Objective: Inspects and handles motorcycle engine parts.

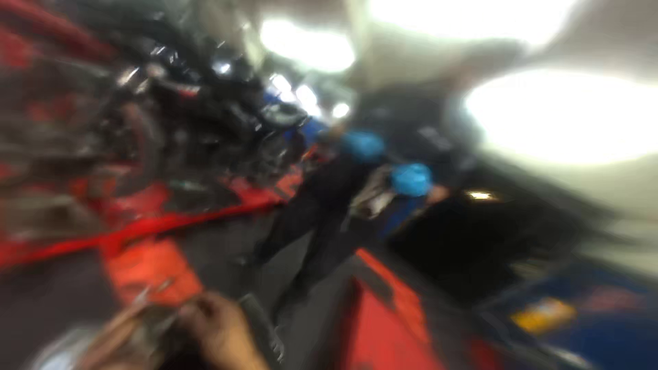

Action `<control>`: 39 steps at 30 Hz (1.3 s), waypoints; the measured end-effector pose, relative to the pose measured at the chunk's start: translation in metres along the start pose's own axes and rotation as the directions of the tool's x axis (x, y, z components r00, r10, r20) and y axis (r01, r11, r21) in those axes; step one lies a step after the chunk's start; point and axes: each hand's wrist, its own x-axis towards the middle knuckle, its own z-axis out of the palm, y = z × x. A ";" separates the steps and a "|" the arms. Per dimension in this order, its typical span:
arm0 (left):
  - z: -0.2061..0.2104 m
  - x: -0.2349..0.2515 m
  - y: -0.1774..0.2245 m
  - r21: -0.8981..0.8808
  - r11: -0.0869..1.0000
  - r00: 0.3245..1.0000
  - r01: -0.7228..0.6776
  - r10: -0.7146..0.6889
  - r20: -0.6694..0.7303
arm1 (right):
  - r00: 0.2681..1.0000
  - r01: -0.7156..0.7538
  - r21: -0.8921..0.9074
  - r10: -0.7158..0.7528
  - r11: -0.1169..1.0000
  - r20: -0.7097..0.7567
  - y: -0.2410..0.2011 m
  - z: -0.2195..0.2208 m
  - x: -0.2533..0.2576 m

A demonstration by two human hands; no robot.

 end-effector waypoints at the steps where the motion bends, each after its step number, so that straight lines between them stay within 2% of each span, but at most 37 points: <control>1: 0.002 -0.003 0.000 0.020 0.999 0.998 0.044 -0.043 -0.041 | 0.999 -0.042 0.029 0.041 0.999 0.020 0.002 0.005 -0.001; 3: 0.002 -0.004 -0.010 0.026 0.991 0.988 0.134 -0.131 -0.081 | 0.996 -0.085 0.073 0.082 0.994 0.047 0.009 0.018 0.002; 5: 0.001 -0.006 -0.016 -0.042 0.987 0.983 0.157 -0.161 -0.085 | 0.996 -0.081 0.053 0.078 0.995 0.047 0.017 0.030 0.000; 8: 0.000 -0.007 -0.018 -0.060 0.990 0.987 0.126 -0.132 -0.094 | 0.999 -0.041 -0.143 0.041 0.989 0.001 0.017 0.038 -0.006; 10: 0.000 -0.008 -0.020 -0.044 0.994 0.989 0.102 -0.106 -0.101 | 0.999 0.008 -0.343 -0.019 0.939 -0.028 0.014 0.036 -0.012; 12: -0.001 -0.006 -0.019 -0.048 0.994 0.988 0.103 -0.107 -0.109 | 0.993 0.102 -0.438 -0.116 0.893 -0.004 0.009 0.031 -0.019; 15: -0.001 -0.006 -0.022 -0.053 0.993 0.988 0.105 -0.110 -0.112 | 0.932 0.359 -0.276 -0.356 0.892 0.063 0.001 0.024 -0.032; 17: -0.001 -0.006 -0.025 -0.037 0.995 0.989 0.091 -0.095 -0.117 | 0.901 0.434 -0.150 -0.431 0.888 0.053 -0.002 0.028 -0.034; 19: 0.000 -0.007 -0.026 -0.040 0.995 0.990 0.091 -0.095 -0.104 | 0.920 0.387 -0.175 -0.369 0.905 0.128 0.002 0.036 -0.036; 21: -0.001 -0.007 -0.024 -0.061 0.993 0.990 0.104 -0.110 -0.092 | 0.939 0.254 -0.281 -0.166 0.926 0.303 0.002 0.039 -0.038; 23: -0.001 -0.006 -0.023 -0.075 0.995 0.990 0.073 -0.081 -0.114 | 0.911 0.219 -0.252 -0.105 0.943 0.399 -0.001 0.036 -0.038; 26: 0.000 -0.008 -0.026 -0.110 0.994 0.987 0.029 -0.045 -0.151 | 0.831 0.156 -0.172 -0.036 0.973 0.555 -0.008 0.028 -0.039; 28: 0.000 -0.008 -0.025 -0.123 0.992 0.984 0.018 -0.040 -0.173 | 0.798 0.122 -0.117 -0.027 0.986 0.601 -0.009 0.025 -0.038; 34: 0.001 -0.007 -0.023 -0.159 0.986 0.981 -0.041 0.010 -0.196 | 0.795 0.076 0.027 -0.077 0.997 0.602 -0.008 0.022 -0.042; 36: 0.001 -0.007 -0.022 -0.154 0.987 0.980 -0.041 0.010 -0.198 | 0.823 0.082 0.074 -0.109 0.994 0.557 -0.005 0.023 -0.044; 39: -0.001 -0.006 -0.019 -0.128 0.992 0.981 -0.005 -0.020 -0.192 | 0.899 0.125 0.175 -0.186 0.977 0.396 0.004 0.032 -0.050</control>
